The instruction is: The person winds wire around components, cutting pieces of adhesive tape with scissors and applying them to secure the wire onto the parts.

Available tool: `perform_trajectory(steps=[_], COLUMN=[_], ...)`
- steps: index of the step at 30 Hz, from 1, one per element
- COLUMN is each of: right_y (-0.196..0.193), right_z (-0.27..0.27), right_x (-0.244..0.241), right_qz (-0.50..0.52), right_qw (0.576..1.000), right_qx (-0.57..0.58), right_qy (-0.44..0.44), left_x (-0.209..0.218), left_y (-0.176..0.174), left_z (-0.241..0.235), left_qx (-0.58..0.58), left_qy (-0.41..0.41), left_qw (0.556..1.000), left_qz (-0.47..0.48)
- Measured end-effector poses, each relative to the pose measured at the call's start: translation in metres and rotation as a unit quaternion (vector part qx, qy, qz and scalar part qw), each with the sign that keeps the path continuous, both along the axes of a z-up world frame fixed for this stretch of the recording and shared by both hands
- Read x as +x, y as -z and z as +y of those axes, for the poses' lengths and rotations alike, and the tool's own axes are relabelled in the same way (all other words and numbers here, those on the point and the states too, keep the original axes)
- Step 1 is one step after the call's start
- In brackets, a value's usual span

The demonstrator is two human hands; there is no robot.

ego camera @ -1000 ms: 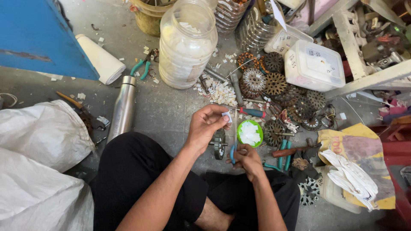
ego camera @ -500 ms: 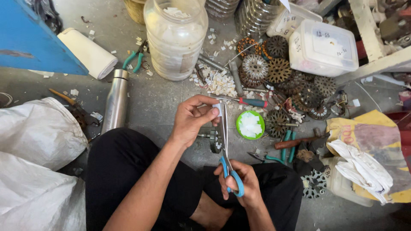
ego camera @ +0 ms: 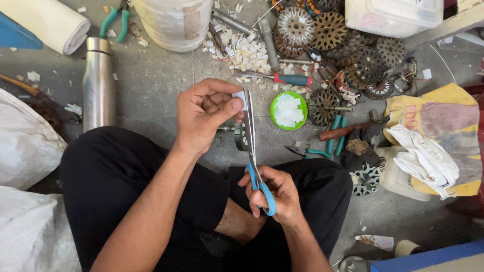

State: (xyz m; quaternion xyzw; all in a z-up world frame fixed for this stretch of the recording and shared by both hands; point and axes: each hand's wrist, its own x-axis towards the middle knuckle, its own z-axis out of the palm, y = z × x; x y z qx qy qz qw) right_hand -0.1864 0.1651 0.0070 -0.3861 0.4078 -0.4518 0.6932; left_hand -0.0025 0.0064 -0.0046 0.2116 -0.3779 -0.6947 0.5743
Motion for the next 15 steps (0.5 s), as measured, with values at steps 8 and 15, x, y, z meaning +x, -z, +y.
perform_trajectory(steps=[8, 15], right_y=[-0.009, -0.007], right_z=[0.001, -0.001], right_x=[0.006, 0.008], right_qz=[0.054, 0.063], right_qw=[0.999, 0.998], right_qx=[0.001, -0.013], right_qy=[0.004, 0.002], left_x=[0.008, 0.015], left_y=[-0.005, -0.009], left_z=[0.003, 0.003], left_qx=[-0.027, -0.014], left_qy=[-0.002, 0.0], left_qw=[0.999, 1.0], left_qz=[0.032, 0.001])
